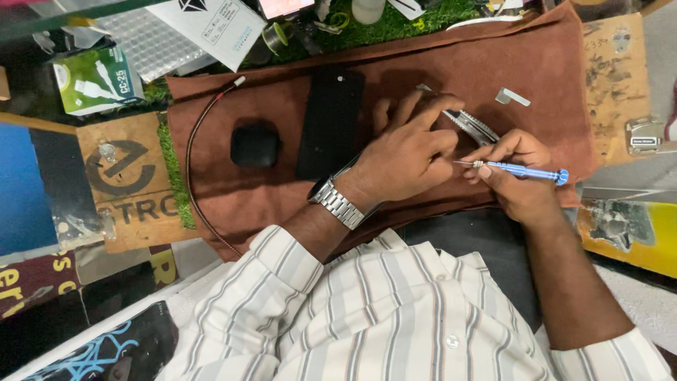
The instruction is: The person uses a blue precision screwdriver to remove screws from the back of a disassembled smartphone. The phone is held steady on a brown cloth while the person works on the internal components.
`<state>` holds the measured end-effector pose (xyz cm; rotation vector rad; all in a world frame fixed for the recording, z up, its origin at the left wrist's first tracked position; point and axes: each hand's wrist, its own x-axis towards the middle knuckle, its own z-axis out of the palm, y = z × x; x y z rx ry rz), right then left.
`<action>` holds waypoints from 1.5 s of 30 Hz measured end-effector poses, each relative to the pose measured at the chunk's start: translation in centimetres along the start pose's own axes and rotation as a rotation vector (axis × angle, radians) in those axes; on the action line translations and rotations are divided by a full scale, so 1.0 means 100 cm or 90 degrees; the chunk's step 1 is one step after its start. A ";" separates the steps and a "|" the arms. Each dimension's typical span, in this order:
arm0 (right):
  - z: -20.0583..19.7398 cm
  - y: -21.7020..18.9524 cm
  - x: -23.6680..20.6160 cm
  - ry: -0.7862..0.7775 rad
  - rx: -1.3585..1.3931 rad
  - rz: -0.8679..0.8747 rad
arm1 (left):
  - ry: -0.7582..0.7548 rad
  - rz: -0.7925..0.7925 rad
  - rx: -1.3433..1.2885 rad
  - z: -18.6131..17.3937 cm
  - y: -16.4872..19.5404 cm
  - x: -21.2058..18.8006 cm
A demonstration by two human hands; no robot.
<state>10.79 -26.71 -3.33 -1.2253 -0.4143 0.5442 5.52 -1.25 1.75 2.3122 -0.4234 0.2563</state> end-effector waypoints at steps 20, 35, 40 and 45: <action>0.021 -0.010 0.002 0.023 -0.139 -0.030 | 0.058 -0.045 0.082 -0.007 -0.006 -0.007; 0.054 -0.015 -0.001 -0.017 -0.589 -0.228 | 0.021 0.007 0.108 -0.017 -0.008 -0.018; 0.056 -0.014 0.000 -0.014 -0.610 -0.233 | 0.032 0.008 0.103 -0.015 -0.010 -0.018; 0.063 -0.012 -0.001 0.002 -0.654 -0.271 | 0.042 0.003 0.092 -0.012 -0.012 -0.019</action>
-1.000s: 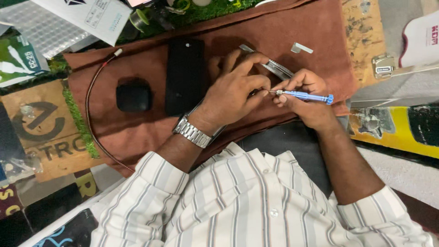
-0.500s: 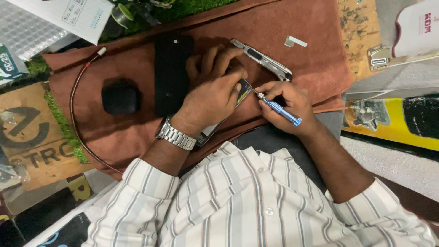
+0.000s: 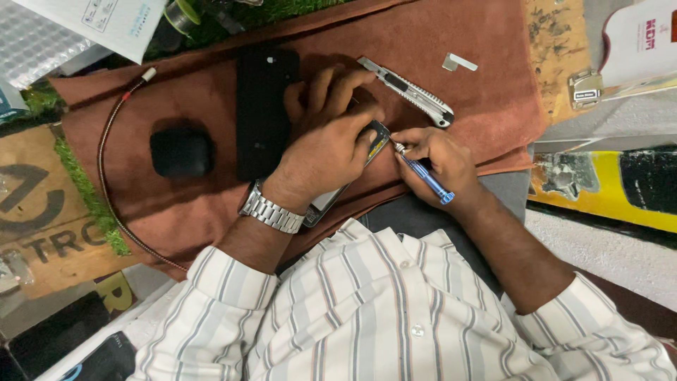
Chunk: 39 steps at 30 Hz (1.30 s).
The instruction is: The person uses a blue precision screwdriver to remove screws from the back of a disassembled smartphone. The phone is held steady on a brown cloth while the person works on the internal components.
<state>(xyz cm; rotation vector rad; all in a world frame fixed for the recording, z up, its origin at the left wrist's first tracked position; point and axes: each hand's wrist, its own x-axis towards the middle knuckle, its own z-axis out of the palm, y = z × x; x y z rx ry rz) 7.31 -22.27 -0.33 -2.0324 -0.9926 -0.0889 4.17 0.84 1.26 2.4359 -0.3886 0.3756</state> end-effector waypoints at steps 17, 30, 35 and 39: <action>-0.002 0.004 0.001 -0.019 0.058 0.042 | -0.016 -0.015 0.019 0.002 -0.001 0.001; 0.003 0.002 0.000 0.010 0.025 0.027 | -0.032 -0.023 0.006 0.002 -0.002 0.001; 0.000 0.000 0.001 0.012 0.045 0.005 | -0.019 -0.022 0.014 0.003 -0.002 0.001; 0.000 0.000 0.001 -0.002 0.045 0.011 | -0.038 -0.034 0.007 0.002 -0.003 0.000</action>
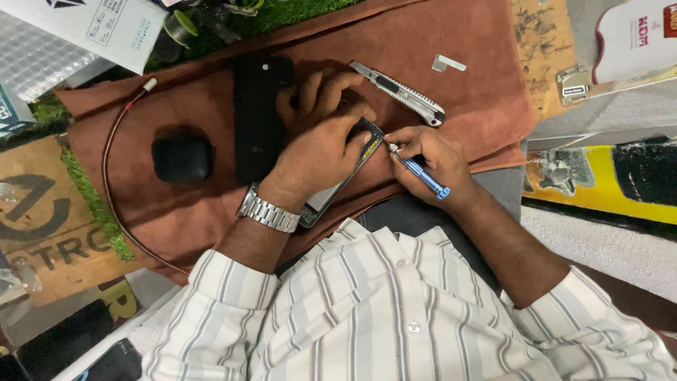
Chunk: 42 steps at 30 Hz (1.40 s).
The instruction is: The person uses a blue precision screwdriver to remove screws from the back of a disassembled smartphone. The phone is held steady on a brown cloth while the person works on the internal components.
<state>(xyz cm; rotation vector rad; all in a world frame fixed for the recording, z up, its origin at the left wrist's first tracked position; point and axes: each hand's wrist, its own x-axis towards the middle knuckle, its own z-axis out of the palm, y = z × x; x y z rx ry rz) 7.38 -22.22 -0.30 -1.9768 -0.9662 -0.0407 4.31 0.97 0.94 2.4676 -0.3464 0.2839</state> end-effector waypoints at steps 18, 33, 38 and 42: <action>0.002 0.001 0.000 0.003 0.006 0.005 | 0.006 0.003 0.016 0.002 -0.003 0.001; 0.003 0.000 0.001 0.014 0.029 0.047 | -0.028 -0.010 0.004 0.001 -0.004 0.002; 0.003 0.003 0.001 0.031 0.037 0.036 | -0.028 -0.013 0.007 0.001 -0.003 0.001; 0.002 0.004 0.002 0.019 0.039 0.030 | -0.026 -0.013 0.014 0.001 -0.004 0.002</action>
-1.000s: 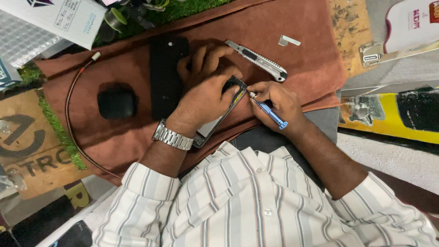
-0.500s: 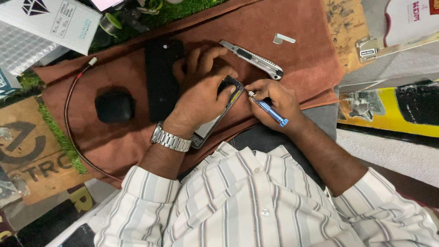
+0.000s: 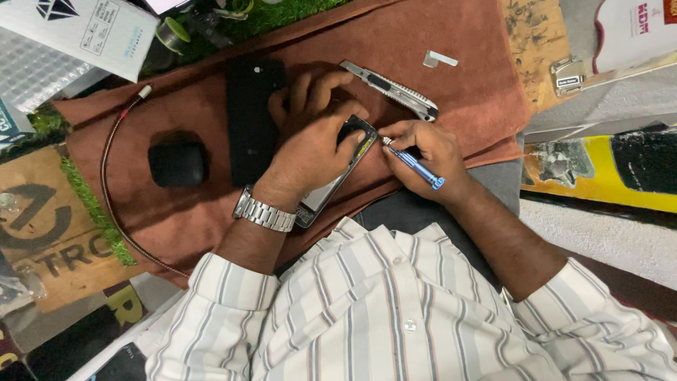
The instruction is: The person uses a blue precision screwdriver to remove screws from the back of a disassembled smartphone. The phone is held steady on a brown cloth while the person works on the internal components.
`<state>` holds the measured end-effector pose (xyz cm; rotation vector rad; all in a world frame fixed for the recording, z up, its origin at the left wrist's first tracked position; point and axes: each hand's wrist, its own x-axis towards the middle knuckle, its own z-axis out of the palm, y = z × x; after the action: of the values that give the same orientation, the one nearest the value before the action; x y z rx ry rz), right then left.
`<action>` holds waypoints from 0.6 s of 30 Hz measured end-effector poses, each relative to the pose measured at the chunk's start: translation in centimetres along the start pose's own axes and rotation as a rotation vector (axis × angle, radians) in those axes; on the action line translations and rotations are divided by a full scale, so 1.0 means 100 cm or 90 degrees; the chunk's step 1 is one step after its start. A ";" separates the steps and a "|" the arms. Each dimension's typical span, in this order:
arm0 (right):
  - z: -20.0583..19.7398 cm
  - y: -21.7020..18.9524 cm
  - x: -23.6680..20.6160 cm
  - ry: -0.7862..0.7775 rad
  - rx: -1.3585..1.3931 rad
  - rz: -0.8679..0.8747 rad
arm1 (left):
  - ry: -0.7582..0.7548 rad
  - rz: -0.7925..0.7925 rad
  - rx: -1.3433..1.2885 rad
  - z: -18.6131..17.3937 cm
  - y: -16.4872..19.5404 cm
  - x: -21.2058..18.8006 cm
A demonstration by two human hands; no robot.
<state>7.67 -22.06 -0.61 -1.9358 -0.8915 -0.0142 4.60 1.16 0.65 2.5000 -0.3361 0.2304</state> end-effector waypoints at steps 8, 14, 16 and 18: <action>0.001 -0.001 -0.001 0.004 0.001 -0.004 | 0.010 0.007 -0.008 0.000 -0.002 -0.003; 0.000 0.001 0.000 -0.009 0.021 0.021 | -0.008 -0.009 -0.008 0.000 -0.001 -0.001; -0.001 0.000 -0.002 -0.009 0.008 0.017 | -0.004 -0.006 -0.007 0.000 0.000 -0.001; -0.003 0.000 -0.003 -0.018 -0.003 -0.001 | 0.015 0.010 -0.010 0.000 0.002 -0.001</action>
<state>7.57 -22.43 -0.55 -1.9439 -0.9130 0.0095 4.50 1.05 0.75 2.4771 -0.3476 0.2626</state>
